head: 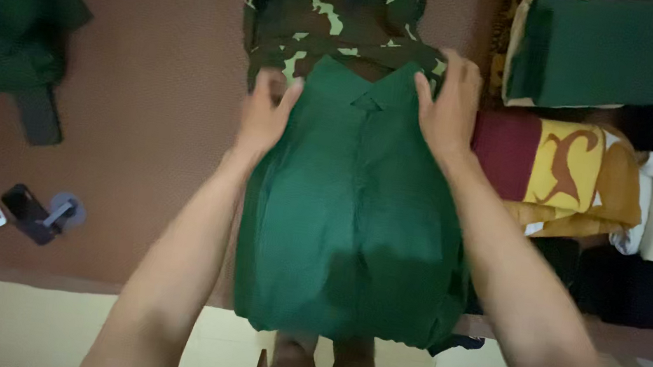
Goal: The person folds a green long-sleeved shirt on a bed. They smooth the fabric, fold the sleeves, and fold the shirt in half. The shirt remains unfolded at the end of the clip.
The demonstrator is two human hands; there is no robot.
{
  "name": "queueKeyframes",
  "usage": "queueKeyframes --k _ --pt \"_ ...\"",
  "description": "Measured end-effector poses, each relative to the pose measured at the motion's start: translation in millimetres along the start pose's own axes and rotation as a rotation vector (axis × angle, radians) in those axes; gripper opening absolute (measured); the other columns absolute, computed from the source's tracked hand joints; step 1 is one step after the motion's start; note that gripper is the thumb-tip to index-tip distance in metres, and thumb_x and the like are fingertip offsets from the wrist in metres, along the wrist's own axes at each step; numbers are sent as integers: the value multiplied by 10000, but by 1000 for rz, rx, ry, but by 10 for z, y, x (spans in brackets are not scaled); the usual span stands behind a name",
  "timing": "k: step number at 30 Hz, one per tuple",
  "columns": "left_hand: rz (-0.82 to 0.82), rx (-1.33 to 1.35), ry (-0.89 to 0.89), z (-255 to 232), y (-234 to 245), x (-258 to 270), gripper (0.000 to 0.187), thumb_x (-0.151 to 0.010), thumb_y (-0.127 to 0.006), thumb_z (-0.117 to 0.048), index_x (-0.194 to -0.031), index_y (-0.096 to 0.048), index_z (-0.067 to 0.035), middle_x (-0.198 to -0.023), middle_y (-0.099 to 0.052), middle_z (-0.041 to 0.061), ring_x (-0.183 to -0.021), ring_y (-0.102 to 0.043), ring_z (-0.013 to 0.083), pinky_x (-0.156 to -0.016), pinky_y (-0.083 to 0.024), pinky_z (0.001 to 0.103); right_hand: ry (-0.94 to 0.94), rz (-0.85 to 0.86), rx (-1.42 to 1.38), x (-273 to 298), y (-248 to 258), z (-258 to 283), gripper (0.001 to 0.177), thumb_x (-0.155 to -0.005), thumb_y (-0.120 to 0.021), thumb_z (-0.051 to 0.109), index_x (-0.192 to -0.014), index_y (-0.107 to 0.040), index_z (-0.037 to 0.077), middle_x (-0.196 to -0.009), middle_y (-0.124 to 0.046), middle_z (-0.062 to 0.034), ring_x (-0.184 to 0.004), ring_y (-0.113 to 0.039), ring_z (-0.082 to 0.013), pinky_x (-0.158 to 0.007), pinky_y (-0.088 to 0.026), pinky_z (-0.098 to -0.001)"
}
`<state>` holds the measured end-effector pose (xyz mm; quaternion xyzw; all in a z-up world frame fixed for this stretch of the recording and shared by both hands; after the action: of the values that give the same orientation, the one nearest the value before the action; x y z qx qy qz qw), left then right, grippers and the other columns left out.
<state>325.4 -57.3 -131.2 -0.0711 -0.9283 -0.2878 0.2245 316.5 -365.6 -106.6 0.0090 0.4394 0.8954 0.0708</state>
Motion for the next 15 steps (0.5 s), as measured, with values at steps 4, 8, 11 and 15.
queueKeyframes --k 4,8,11,15 --pt "241 -4 411 878 137 1065 1071 -885 -585 -699 -1599 -155 -26 -1637 -267 225 -1503 -307 374 -1188 -303 554 139 -60 -25 973 169 251 312 -1046 -627 166 -1293 -566 -15 -1309 -557 -227 -1282 -516 -409 -1153 -368 -505" --pt "376 47 524 1580 33 1786 1028 -815 -642 -647 -1566 -285 -43 -1547 -445 218 -1404 -490 365 -1155 -415 519 155 130 -279 2024 -134 631 504 -998 -639 200 -1423 -523 -46 -1483 -508 -283 -1373 -506 -430 -1149 -403 -500" --pt "306 159 475 1698 110 2029 911 -818 -677 -590 -1484 -467 -4 -1415 -623 235 -1296 -630 354 -1102 -503 466 -90 78 -37 2401 -427 677 656 -892 -717 286 -1392 -515 -88 -1279 -555 -320 -1156 -554 -446 -981 -454 -495" --pt "21 -277 355 1361 619 1839 775 -924 -753 -528 -1396 -521 41 -1336 -576 244 -1226 -546 388 -966 -441 519 -479 298 -54 2738 -550 558 554 -928 -732 407 -1315 -580 40 -1034 -698 -220 -959 -670 -394 -852 -536 -468"
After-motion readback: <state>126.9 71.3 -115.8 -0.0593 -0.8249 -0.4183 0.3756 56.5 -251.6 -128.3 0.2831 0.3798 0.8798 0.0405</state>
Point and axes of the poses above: each hand's wrist, its own x-axis away from the middle knuckle, its own y-axis out of the back of the hand, z = x × y, the point moved 1 cm from there along -x, towards the middle knuckle
